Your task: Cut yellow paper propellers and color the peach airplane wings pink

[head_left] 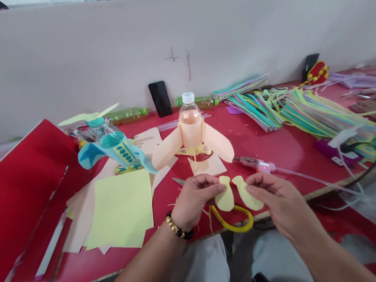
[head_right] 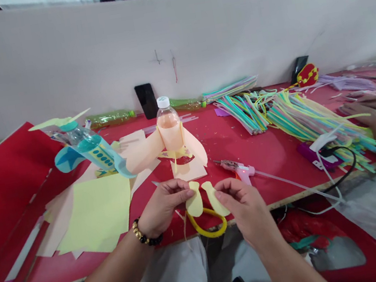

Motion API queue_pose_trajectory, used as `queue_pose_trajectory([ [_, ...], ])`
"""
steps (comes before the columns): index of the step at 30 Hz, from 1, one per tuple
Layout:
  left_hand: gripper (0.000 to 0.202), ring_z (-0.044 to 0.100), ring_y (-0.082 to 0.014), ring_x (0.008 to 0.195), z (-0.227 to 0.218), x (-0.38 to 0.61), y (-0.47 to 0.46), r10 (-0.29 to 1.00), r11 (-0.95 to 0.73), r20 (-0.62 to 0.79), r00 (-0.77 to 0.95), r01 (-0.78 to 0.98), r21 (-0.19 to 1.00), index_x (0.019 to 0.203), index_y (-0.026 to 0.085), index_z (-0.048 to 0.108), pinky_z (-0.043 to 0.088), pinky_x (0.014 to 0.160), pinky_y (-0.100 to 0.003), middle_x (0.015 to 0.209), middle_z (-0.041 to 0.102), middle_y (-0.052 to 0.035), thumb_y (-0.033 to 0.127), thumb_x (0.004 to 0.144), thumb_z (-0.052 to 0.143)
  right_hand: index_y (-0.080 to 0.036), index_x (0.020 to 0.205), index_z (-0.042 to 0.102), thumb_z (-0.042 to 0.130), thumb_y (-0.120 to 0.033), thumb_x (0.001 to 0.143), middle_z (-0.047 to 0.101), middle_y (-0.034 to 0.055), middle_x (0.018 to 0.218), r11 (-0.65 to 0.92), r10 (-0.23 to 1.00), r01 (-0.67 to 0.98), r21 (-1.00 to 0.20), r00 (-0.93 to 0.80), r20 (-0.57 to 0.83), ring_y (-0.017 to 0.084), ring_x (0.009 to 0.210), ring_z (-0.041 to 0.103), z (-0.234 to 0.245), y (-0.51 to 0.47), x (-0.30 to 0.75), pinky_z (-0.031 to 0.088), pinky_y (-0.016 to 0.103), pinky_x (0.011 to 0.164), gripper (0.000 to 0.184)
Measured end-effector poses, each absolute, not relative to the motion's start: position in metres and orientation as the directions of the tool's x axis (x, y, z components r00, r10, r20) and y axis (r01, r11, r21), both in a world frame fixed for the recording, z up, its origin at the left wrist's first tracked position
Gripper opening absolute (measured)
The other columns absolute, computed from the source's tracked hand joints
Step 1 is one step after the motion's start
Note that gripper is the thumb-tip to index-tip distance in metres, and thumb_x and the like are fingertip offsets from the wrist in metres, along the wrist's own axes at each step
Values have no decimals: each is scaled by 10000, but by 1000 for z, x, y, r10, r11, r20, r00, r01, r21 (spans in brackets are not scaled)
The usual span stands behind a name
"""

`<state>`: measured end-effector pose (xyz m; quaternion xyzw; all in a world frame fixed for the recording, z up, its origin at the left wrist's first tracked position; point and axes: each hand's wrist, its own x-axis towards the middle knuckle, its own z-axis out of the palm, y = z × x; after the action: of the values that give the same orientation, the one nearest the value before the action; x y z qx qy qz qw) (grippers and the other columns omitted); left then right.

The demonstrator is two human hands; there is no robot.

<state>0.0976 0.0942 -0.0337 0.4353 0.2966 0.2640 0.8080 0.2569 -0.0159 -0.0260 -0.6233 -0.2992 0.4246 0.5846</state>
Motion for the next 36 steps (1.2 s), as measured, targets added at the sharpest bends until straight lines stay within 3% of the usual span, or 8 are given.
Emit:
queue_pose_trajectory([
  [3,227,569,-70,594,-29,92,98,622,448,-252,742,-73,891,797,129,717,430,571,-189,693,666,-7,305,683,805,-199,820,614,660,-298,825,574,-32,680,-153,893,38,-987,434,-122,101,623,484,-14,-18,270,385,212,572,109],
  [13,227,484,-60,581,-12,85,103,495,217,-205,845,108,970,774,122,656,354,541,-183,676,590,9,340,768,720,-191,859,630,621,-342,824,511,-52,611,-322,938,400,-858,255,-233,80,516,386,22,-16,276,311,212,476,156],
  [22,263,438,-67,534,-13,84,110,361,198,-216,907,152,968,718,131,643,317,512,-208,610,552,23,355,686,776,-204,837,677,618,-330,787,588,-25,642,-324,946,385,-864,121,-300,103,525,466,32,-11,267,369,219,479,147],
  [36,217,546,-96,652,-19,87,110,333,281,-225,916,132,951,634,142,574,413,618,-227,747,651,-23,240,659,766,-227,854,713,588,-260,777,514,-34,539,-312,944,420,-852,41,-326,95,439,384,28,-7,264,272,224,409,151],
])
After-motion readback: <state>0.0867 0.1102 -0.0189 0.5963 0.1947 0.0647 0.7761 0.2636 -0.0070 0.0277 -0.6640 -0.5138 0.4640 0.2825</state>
